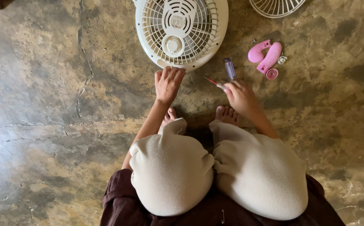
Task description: The person sits on the floor and uses a screwdriver to remove screws from the front grille of a white electric fan. They loosen multiple screws around the perimeter and then detach the grille from the fan body.
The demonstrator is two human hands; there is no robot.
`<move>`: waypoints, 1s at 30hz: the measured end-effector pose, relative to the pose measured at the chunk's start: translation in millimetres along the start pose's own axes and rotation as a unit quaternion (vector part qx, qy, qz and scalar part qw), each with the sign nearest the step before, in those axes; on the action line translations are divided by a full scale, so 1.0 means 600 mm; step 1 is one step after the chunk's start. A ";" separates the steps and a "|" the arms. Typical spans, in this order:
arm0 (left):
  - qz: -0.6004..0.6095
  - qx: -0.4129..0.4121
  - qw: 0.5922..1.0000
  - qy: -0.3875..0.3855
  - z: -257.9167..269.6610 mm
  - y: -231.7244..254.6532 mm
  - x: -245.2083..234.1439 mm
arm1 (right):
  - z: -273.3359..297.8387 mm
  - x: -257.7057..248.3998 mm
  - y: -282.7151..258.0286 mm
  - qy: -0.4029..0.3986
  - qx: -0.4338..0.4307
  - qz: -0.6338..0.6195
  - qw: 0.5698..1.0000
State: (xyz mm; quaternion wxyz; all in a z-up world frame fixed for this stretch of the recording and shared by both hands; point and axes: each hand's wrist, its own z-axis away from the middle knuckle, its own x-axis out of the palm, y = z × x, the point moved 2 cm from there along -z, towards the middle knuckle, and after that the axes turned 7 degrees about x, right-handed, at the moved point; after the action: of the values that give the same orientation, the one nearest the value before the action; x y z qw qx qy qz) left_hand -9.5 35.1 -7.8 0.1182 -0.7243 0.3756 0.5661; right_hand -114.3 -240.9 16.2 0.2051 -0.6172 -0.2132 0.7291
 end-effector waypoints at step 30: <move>-0.079 0.053 0.989 -0.112 -0.010 0.025 0.032 | -0.097 -0.109 0.038 0.182 -0.019 -0.332 0.925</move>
State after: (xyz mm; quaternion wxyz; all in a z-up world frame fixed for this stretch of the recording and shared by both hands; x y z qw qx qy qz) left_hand -14.1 13.4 -19.3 0.2422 -0.6767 0.3308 0.6115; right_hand -47.8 -293.6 48.0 0.4592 -0.6370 -0.3790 0.4896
